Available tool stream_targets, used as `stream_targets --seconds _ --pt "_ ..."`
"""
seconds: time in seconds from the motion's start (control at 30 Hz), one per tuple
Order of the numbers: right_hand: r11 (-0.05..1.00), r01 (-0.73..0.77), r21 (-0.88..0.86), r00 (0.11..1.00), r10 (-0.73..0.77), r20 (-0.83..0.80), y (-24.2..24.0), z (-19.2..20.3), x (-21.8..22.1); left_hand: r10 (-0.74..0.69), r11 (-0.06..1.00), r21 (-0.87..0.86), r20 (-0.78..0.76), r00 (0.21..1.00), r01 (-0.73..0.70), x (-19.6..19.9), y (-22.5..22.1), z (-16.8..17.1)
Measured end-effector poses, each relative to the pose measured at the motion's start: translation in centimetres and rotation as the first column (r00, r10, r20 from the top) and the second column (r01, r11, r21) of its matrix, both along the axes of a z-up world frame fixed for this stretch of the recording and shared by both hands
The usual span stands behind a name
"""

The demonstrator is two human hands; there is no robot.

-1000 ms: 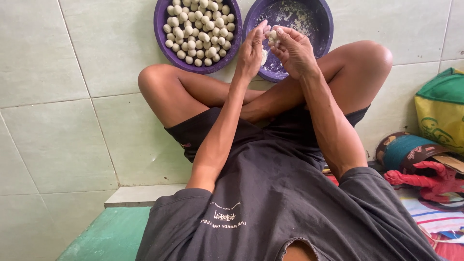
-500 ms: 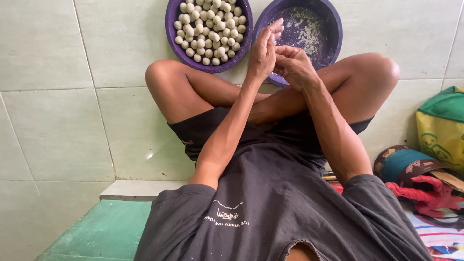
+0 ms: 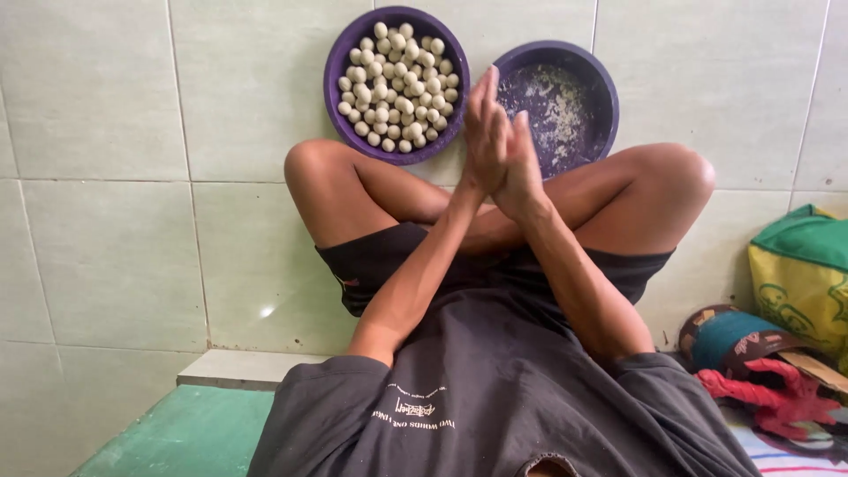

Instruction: Rolling small pieces of dough into uniform balls by hand and placing them in a bowl.

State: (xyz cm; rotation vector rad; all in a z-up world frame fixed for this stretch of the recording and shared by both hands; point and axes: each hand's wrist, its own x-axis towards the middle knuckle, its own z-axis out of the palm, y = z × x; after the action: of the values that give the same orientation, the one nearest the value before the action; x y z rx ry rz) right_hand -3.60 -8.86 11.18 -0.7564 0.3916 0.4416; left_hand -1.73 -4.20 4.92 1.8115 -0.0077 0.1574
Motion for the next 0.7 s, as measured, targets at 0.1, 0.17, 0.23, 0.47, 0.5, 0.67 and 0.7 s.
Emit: stream_targets --seconds 0.1,0.17,0.23,0.47,0.5,0.67,0.7 --pt "0.992 0.116 -0.045 0.964 -0.101 0.247 -0.3 -1.2 0.9 -0.047 0.997 0.062 0.086 0.995 0.042 -2.2 -1.2 2.0" --pt "0.991 0.126 -0.032 0.960 -0.114 0.254 -0.1 -1.5 0.6 -0.138 0.982 0.150 0.173 0.975 0.112 -2.2 -1.0 2.7" --pt "0.990 0.135 -0.030 0.958 -0.123 0.259 0.8 -1.9 0.2 -0.133 0.990 0.071 0.153 0.979 0.124 -0.4 0.1 2.2" --pt "0.987 0.161 -0.028 0.948 -0.147 0.282 0.0 -3.7 0.1 -0.098 0.989 0.130 0.268 0.959 0.065 -2.5 -0.3 2.5" --pt "0.987 0.158 -0.031 0.948 -0.143 0.284 0.5 -3.7 -0.2 -0.094 0.990 0.127 0.269 0.958 0.062 -1.8 -0.1 2.1" --pt "0.988 0.150 -0.048 0.953 -0.132 0.272 0.6 -4.1 -0.7 -0.122 0.992 0.051 0.247 0.961 0.113 -0.3 1.4 -0.6" --pt "0.988 0.150 -0.044 0.952 -0.132 0.276 0.4 -4.2 -0.3 -0.123 0.992 0.054 0.252 0.960 0.113 -0.6 1.0 0.1"
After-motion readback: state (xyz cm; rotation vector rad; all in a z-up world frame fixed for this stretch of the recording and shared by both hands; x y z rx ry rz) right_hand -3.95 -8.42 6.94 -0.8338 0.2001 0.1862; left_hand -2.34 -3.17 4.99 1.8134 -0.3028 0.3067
